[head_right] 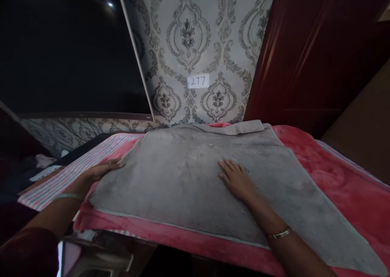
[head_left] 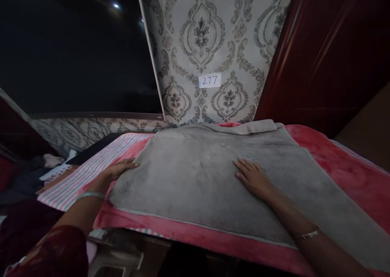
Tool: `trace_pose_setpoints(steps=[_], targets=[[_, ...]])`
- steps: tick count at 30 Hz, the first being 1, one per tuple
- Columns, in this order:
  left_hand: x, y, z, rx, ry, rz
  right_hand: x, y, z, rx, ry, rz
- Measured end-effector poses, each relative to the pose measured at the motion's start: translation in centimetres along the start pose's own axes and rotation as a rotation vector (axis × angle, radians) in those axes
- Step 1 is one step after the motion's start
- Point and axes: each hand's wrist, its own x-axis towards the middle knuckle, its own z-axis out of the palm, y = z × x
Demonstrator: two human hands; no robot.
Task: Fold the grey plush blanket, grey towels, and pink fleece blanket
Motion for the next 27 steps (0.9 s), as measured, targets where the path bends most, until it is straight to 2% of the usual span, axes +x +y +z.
trace_pose_setpoints(steps=[2,4,7,9,11,13,14,16,17,18,20,22,24,27], targets=[[-0.8,1.3,0.3,-0.067,-0.085,0.067,0.0,0.3,0.1,0.032,0.011,0.001],[-1.9,3.9,1.4,-0.083,-0.130,0.188,0.3,0.6,0.0,0.123,0.068,0.008],[-3.9,9.6,5.5,0.011,-0.188,0.411,1.0,0.1,-1.0,0.423,0.220,0.065],[-5.0,13.2,10.2,0.088,-0.252,0.541,1.3,-0.9,-2.0,0.747,0.252,0.150],[-5.5,15.6,16.2,0.132,-0.405,0.689,1.2,-2.0,-2.9,1.131,0.147,0.244],[-5.5,16.0,22.9,0.151,-0.535,0.776,0.8,-3.0,-3.5,1.470,-0.003,0.297],[-5.3,15.5,26.1,0.171,-0.598,0.757,0.5,-3.3,-3.5,1.584,-0.060,0.310],[-4.7,13.6,31.7,0.251,-0.724,0.607,-0.2,-3.6,-3.3,1.691,-0.142,0.340],[-4.4,12.4,33.7,0.295,-0.817,0.510,-0.5,-3.6,-3.2,1.701,-0.184,0.357],[-3.9,11.4,35.2,0.313,-0.885,0.472,-0.7,-3.5,-3.0,1.697,-0.221,0.372],[-2.9,9.8,36.2,0.289,-0.937,0.467,-0.8,-3.3,-2.7,1.699,-0.239,0.379],[-1.5,9.2,35.0,0.256,-0.833,0.521,-0.7,-3.0,-2.5,1.728,-0.186,0.384],[0.1,9.4,32.4,0.296,-0.561,0.616,-0.6,-2.7,-2.4,1.755,-0.121,0.438],[3.1,10.4,28.3,0.548,-0.043,0.821,-0.5,-2.4,-2.3,1.749,-0.069,0.551]])
